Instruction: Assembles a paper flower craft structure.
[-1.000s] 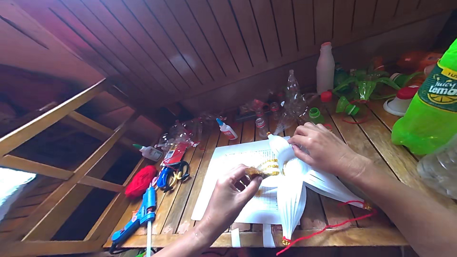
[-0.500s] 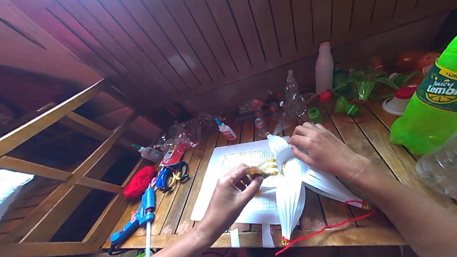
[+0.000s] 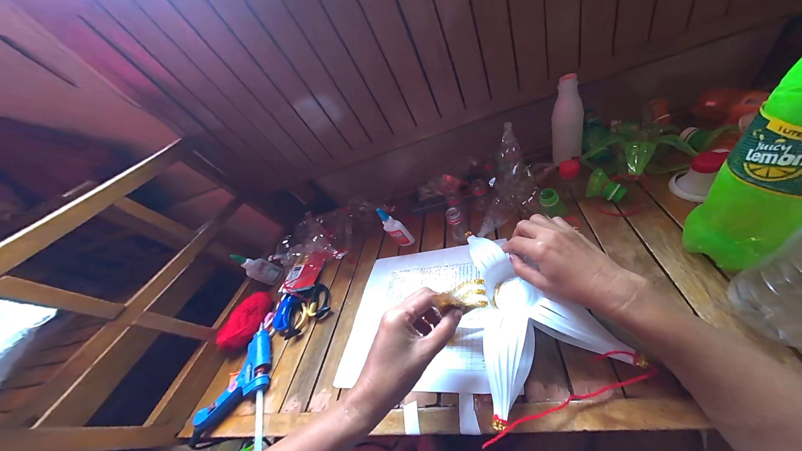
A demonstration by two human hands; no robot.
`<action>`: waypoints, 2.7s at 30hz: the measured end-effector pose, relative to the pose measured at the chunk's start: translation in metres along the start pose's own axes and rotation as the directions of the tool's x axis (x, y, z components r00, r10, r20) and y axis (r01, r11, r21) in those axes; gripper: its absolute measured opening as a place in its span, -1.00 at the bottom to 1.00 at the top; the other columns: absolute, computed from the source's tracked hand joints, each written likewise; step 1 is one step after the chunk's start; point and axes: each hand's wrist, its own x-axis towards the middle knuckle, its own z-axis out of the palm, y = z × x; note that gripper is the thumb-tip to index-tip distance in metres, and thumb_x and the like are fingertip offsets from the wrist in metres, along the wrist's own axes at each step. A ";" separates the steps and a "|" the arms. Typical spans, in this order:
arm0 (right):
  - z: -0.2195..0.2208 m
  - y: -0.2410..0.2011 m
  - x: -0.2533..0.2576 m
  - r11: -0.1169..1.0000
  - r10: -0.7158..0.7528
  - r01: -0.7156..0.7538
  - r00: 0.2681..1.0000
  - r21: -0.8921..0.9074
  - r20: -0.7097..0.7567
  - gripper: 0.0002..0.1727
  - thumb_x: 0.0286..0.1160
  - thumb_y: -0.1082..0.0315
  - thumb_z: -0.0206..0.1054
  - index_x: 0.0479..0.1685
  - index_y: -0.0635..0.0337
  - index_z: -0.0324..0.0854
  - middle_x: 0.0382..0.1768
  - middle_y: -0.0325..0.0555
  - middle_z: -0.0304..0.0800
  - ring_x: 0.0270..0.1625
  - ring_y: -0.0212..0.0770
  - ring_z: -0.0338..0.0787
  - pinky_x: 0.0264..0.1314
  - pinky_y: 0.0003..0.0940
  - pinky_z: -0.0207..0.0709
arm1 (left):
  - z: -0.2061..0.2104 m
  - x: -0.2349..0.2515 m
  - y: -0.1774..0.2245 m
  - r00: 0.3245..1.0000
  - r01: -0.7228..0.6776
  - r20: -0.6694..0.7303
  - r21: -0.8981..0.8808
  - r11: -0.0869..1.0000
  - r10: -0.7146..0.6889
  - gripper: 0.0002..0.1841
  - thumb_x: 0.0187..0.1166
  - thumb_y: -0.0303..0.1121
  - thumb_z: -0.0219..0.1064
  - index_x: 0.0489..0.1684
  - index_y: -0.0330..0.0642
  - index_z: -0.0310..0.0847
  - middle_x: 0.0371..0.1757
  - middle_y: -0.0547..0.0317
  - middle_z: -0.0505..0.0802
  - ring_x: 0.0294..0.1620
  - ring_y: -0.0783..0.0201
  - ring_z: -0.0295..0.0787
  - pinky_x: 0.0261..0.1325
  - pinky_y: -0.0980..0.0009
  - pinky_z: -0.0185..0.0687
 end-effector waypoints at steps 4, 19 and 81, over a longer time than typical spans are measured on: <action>0.000 0.000 0.000 1.000 -0.002 0.002 1.000 -0.002 0.002 -0.73 0.53 0.33 0.23 -0.23 0.24 0.85 -0.24 0.05 0.80 -0.05 0.10 0.77 -0.06 0.00 0.52 | 0.000 0.000 0.001 1.000 -0.001 0.002 -0.011 1.000 0.001 -0.83 0.51 -0.34 0.37 -0.22 -0.26 0.80 -0.30 0.35 0.81 -0.40 0.70 0.71 -0.30 0.78 0.66; 0.000 0.000 0.000 1.000 -0.001 0.001 1.000 -0.001 0.003 -0.73 0.53 0.32 0.23 -0.23 0.23 0.85 -0.24 0.05 0.79 -0.04 0.10 0.76 -0.07 -0.01 0.51 | 0.002 0.001 0.003 1.000 0.018 0.003 -0.007 1.000 -0.018 -0.84 0.50 -0.34 0.38 -0.24 -0.25 0.79 -0.31 0.35 0.81 -0.41 0.70 0.71 -0.31 0.78 0.65; 0.002 0.000 0.000 1.000 -0.011 0.011 1.000 -0.013 -0.012 -0.75 0.51 0.34 0.24 -0.25 0.23 0.85 -0.25 0.04 0.79 -0.06 0.09 0.76 -0.09 -0.01 0.51 | 0.002 0.004 0.004 0.999 0.030 -0.020 -0.004 1.000 -0.030 -0.85 0.51 -0.35 0.38 -0.23 -0.24 0.79 -0.33 0.38 0.80 -0.42 0.70 0.70 -0.33 0.79 0.64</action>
